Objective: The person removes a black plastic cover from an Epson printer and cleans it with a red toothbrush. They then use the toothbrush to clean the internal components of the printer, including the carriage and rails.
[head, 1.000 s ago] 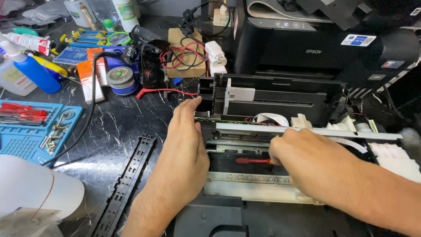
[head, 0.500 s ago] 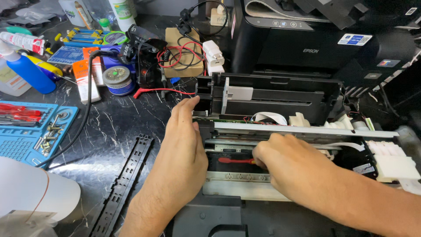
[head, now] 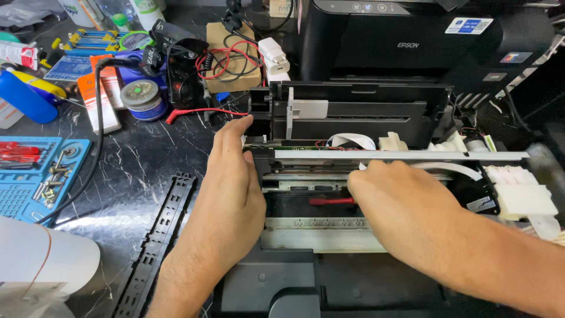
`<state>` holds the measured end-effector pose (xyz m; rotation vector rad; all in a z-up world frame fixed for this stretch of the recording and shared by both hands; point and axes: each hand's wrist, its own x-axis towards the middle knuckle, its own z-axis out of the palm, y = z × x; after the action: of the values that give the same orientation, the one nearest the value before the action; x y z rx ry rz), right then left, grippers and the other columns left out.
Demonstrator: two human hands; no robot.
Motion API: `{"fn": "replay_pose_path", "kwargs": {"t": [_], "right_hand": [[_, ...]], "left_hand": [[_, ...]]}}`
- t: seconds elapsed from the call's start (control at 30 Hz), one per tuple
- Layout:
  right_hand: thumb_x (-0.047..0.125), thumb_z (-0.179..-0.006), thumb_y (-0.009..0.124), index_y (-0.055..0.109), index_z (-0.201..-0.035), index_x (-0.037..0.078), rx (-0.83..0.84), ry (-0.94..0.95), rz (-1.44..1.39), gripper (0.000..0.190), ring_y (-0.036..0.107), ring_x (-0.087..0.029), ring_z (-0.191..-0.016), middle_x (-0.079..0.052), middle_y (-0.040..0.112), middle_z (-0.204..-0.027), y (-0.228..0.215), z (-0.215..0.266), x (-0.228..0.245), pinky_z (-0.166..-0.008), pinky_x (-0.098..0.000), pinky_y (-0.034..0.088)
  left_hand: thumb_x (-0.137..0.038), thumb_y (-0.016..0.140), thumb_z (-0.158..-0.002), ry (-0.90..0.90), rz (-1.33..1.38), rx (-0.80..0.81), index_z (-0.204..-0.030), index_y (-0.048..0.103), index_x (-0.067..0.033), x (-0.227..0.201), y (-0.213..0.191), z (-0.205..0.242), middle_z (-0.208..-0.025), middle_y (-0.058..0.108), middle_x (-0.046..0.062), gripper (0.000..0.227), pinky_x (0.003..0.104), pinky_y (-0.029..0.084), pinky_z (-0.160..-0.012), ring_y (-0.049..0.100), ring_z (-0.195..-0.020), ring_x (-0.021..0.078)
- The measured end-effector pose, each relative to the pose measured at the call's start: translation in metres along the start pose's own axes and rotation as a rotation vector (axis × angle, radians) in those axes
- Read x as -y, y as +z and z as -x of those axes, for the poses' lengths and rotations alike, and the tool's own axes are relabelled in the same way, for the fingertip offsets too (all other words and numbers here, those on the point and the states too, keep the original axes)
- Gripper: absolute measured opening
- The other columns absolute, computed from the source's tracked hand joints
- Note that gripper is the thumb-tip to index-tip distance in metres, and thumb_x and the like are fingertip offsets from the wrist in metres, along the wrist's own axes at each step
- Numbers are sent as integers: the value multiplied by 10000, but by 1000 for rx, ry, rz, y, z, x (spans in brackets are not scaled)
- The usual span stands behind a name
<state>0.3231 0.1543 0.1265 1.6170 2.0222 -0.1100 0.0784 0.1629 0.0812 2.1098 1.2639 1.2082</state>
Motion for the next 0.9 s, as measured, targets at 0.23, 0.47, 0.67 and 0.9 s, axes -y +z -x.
{"fn": "replay_pose_path", "kwargs": {"t": [0.23, 0.47, 0.67, 0.9], "right_hand": [[-146, -780, 708, 697, -963, 217, -135, -90, 64, 406, 793, -402, -873, -53, 758, -911, 21, -4, 15, -743, -563, 651], [167, -896, 770, 764, -897, 271, -659, -231, 245, 105, 811, -304, -770, 23, 791, -812, 21, -9, 35, -678, -501, 638], [8, -841, 804, 710, -827, 294, -542, -299, 402, 301, 752, -327, -860, 41, 759, -748, 4, 10, 4, -723, -485, 589], [176, -954, 747, 750, -903, 238, -837, -467, 319, 81, 741, -314, -919, -5, 772, -842, -5, -4, 20, -841, -484, 595]], "left_hand": [[24, 350, -1130, 47, -14, 3, -1607, 363, 108, 1, 0, -2, -1616, 481, 333, 484, 502, 361, -1350, 497, -1564, 459], [50, 353, -1116, 61, -23, -9, -1592, 372, 111, 1, 0, -1, -1594, 498, 335, 480, 501, 367, -1348, 513, -1543, 457], [21, 355, -1129, 30, -6, -12, -1606, 367, 101, 2, 2, 0, -1611, 482, 328, 484, 506, 367, -1341, 499, -1554, 460], [55, 353, -1104, 55, -16, -29, -1592, 383, 113, 6, 4, 0, -1596, 504, 344, 492, 502, 377, -1339, 512, -1546, 461]]}}
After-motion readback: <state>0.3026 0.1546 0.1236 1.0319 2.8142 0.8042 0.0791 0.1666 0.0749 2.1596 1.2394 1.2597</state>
